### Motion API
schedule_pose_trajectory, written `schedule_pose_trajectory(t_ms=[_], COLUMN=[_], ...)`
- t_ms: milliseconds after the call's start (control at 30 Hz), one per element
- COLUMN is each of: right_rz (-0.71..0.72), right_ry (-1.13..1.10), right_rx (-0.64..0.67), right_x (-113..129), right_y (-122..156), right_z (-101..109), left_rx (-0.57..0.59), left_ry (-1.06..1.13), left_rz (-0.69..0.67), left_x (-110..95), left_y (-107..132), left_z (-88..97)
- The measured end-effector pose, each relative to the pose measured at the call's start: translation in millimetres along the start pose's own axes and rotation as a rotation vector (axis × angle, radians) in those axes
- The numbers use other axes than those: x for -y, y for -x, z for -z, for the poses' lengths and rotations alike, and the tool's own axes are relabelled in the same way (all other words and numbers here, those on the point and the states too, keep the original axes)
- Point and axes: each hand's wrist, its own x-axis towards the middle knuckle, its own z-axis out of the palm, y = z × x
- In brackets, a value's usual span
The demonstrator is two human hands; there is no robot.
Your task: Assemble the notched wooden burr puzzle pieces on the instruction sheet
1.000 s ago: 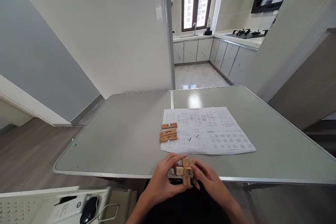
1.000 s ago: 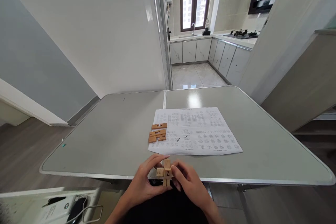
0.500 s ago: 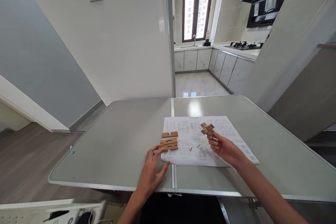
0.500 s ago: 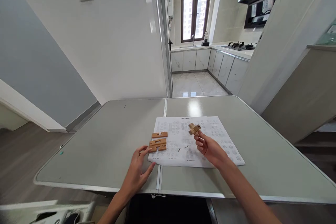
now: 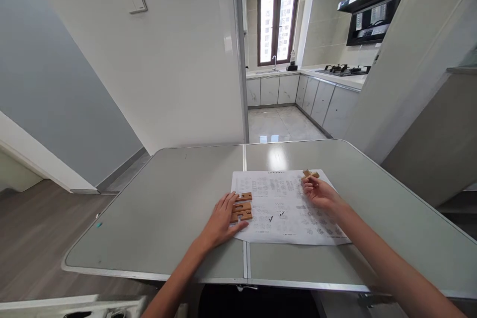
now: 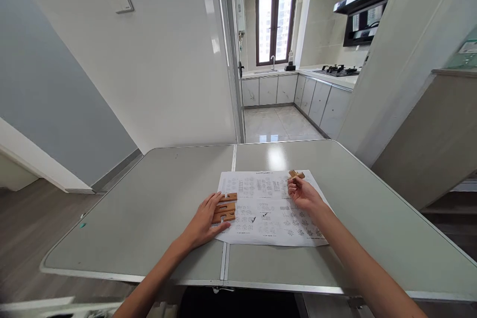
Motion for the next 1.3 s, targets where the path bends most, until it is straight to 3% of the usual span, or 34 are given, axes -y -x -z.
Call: schedule_pose_trajectory(t_ms=[200, 333, 467, 533, 600, 700, 833, 1067, 1300], right_rz=[0.072, 0.141, 0.505, 0.717, 0.897, 1.018, 0.995, 0.832, 0.77], right_ry=[0.081, 0.239, 1.155, 1.476, 1.674, 1.81, 1.872, 1.866, 1.926], right_rx=[0.018, 0.033, 0.329, 0.486, 0.603, 0.71, 0.704, 0.703, 0.665], right_x=[-2.4, -43.9, -104.6, -127.4, -141.6, -150.5, -153.1, -149.5, -142.2], right_y=[13.3, 45.6, 87.7, 102.6, 110.5, 112.6, 111.5, 114.8, 117.3], right_z=[-4.6, -7.9, -18.9, -25.4, -30.7, -35.1, -34.4, -27.7, -26.1], left_rx=[-0.025, -0.022, -0.01, 0.014, 0.036, 0.042, -0.02, -0.109, -0.129], left_ry=[0.054, 0.123, 0.158, 0.172, 0.186, 0.225, 0.286, 0.337, 0.326], left_rz=[-0.016, 0.028, 0.049, 0.054, 0.061, 0.066, 0.087, 0.124, 0.14], left_x=[-1.8, -19.0, -36.3, -41.5, -43.5, -41.1, -33.1, -32.9, -31.8], left_y=[-0.6, 15.0, 23.1, 23.0, 21.8, 21.2, 23.3, 27.1, 29.7], left_z=[1.0, -8.0, -17.6, -18.4, -16.4, -12.1, -11.9, -15.5, -15.5])
